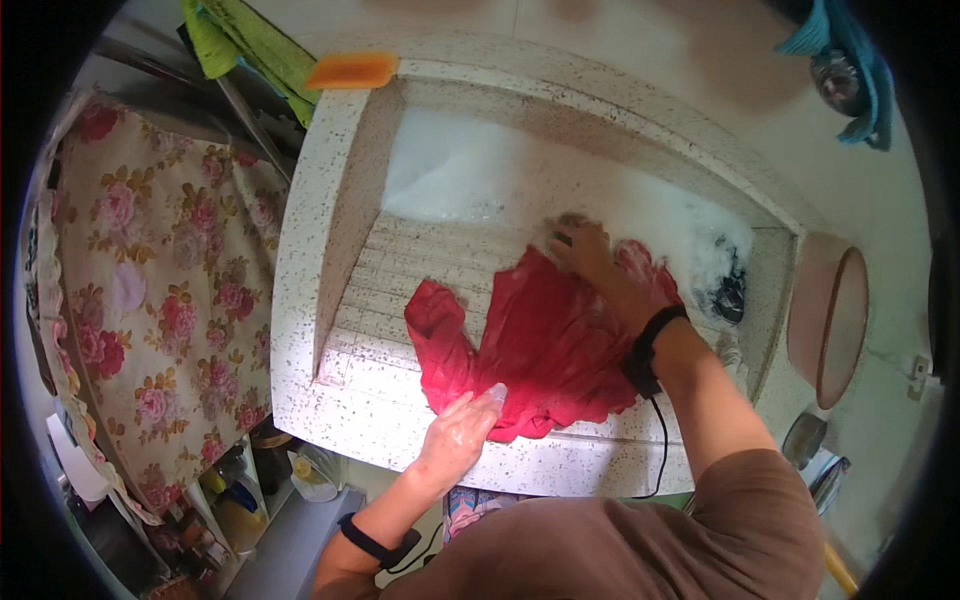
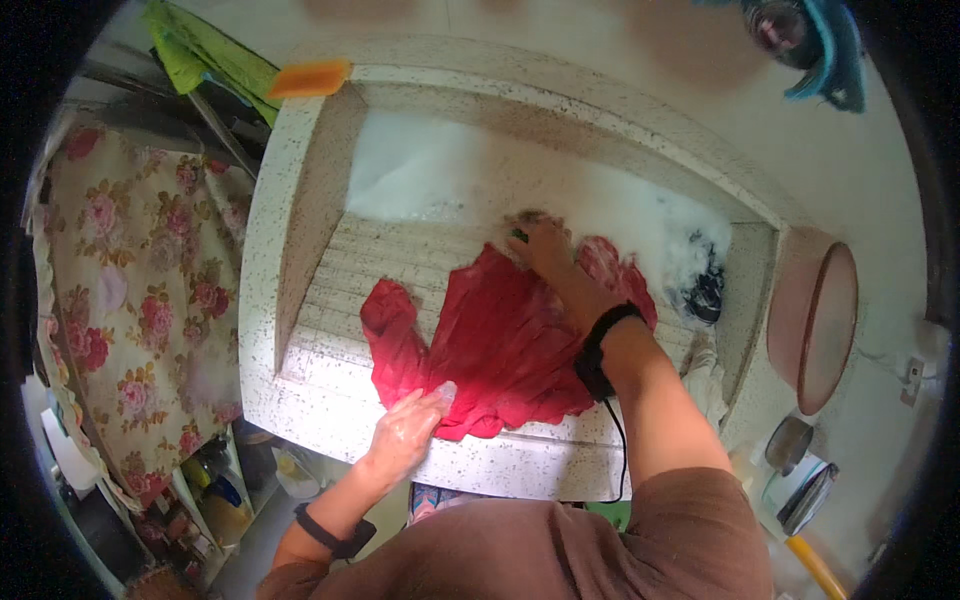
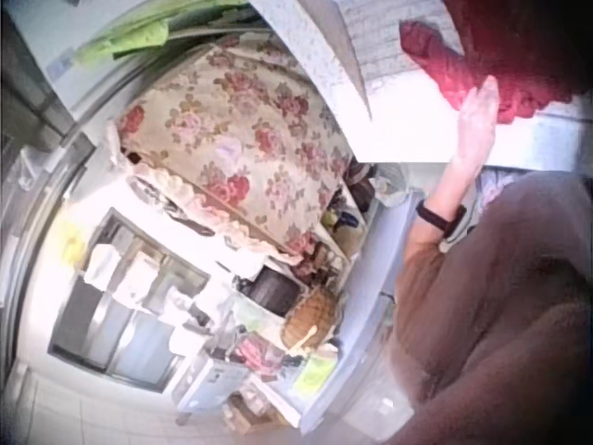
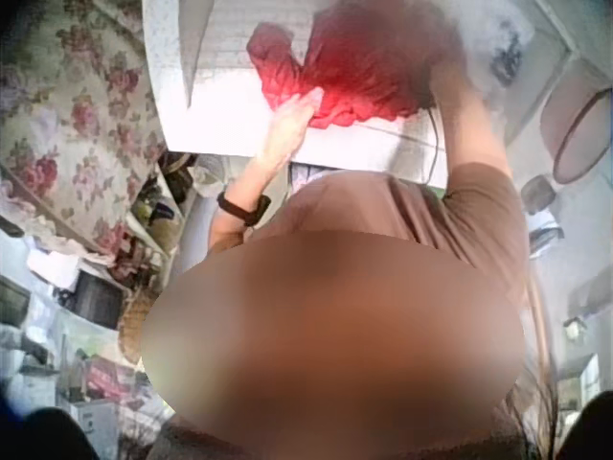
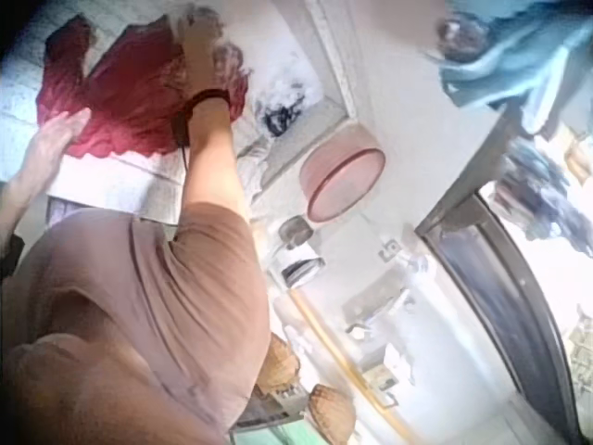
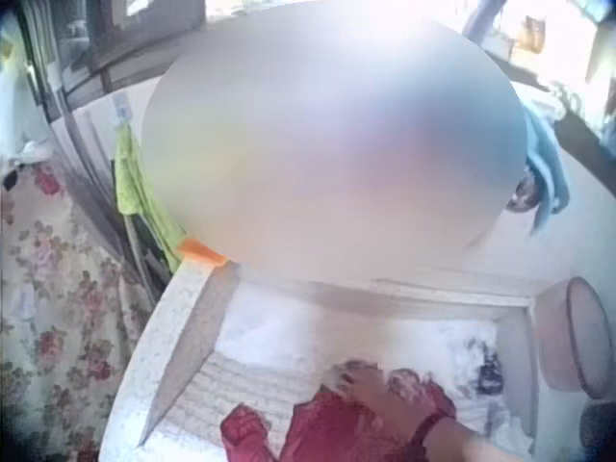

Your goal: The person scrubs a red t-shirt with a green brush in a soapy sink, repeatedly lifting and turning the garment to clean different areas. They then wring out the shirt and continue scrubbing before briefly handling other items in the sink.

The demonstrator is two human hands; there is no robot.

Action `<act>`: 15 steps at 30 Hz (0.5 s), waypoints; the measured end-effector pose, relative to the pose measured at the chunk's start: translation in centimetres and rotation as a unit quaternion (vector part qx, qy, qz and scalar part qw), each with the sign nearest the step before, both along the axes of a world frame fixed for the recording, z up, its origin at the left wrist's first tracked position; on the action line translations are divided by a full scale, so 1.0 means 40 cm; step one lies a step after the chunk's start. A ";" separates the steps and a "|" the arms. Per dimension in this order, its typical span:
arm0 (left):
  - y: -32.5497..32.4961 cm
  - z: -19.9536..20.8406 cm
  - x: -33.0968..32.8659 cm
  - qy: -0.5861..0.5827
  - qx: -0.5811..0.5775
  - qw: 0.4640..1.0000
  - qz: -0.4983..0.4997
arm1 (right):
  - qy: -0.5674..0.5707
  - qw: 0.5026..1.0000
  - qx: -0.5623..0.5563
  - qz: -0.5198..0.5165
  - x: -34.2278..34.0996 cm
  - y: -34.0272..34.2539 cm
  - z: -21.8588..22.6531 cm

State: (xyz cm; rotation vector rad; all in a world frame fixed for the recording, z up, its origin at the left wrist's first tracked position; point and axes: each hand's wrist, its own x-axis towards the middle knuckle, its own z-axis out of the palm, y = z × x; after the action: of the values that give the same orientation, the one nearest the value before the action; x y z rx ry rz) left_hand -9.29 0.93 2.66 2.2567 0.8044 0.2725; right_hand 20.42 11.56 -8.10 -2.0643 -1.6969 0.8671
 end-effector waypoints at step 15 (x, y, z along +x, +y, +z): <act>0.017 0.007 -0.006 -0.006 0.010 1.000 0.017 | 0.061 0.959 -0.005 0.275 -0.074 0.041 -0.090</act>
State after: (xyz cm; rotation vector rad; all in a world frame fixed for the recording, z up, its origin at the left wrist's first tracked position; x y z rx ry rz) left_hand -9.51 1.61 2.94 2.2600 0.8377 0.3097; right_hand 17.47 13.20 -11.68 -1.5119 -2.2357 1.1330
